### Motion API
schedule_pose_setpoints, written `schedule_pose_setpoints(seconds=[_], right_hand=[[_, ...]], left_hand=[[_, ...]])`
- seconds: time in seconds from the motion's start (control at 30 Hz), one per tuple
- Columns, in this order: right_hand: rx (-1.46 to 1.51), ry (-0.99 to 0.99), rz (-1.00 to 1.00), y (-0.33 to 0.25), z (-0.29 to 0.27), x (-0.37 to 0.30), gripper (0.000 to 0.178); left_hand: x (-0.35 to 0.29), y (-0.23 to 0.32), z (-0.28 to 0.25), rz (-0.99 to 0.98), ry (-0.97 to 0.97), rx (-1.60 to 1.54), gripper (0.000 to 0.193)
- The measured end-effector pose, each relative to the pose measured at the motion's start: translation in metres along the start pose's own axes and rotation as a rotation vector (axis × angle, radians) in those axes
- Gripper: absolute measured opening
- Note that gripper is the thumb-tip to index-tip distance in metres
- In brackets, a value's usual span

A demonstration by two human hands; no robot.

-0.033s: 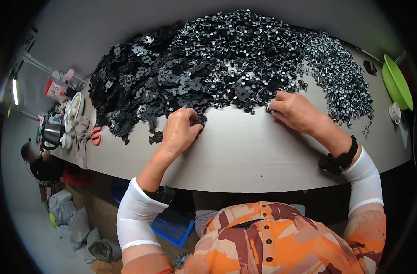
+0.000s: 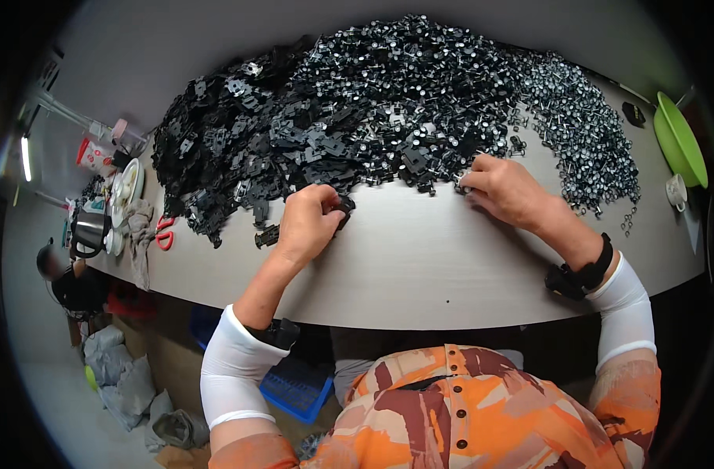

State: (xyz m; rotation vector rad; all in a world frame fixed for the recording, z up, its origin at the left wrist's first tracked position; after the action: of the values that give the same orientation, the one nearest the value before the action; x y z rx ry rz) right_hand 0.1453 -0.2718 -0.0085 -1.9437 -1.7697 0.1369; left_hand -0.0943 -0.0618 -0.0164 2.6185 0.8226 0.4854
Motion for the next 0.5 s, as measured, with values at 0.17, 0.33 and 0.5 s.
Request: schedule_pose_setpoints(seconds=[0.17, 0.33, 0.5], right_hand=[[0.196, 0.099, 0.201, 0.013, -0.004, 0.001, 0.018], [0.403, 0.156, 0.425, 0.025, -0.01, 0.009, 0.022], [0.688, 0.218, 0.357, 0.0, -0.004, 0.026, 0.019]], left_hand=[[0.012, -0.011, -0.016, -0.398, -0.182, -0.737, 0.014], [0.024, 0.022, -0.009, -0.531, -0.252, -1.263, 0.019], [0.041, 0.042, 0.022, -0.444, -0.244, -1.235, 0.014]])
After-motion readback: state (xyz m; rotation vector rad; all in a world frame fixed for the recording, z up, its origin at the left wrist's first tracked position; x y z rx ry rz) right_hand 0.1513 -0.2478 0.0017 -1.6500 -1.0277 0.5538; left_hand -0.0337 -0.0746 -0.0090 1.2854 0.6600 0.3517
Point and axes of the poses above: each hand's wrist, its own x-axis towards the middle knuckle, its own z-axis out of the palm, y = z × x, the point moved 1 cm from there along x, towards the middle knuckle, and after that the axes turned 7 degrees about y, right-handed, at the moved point
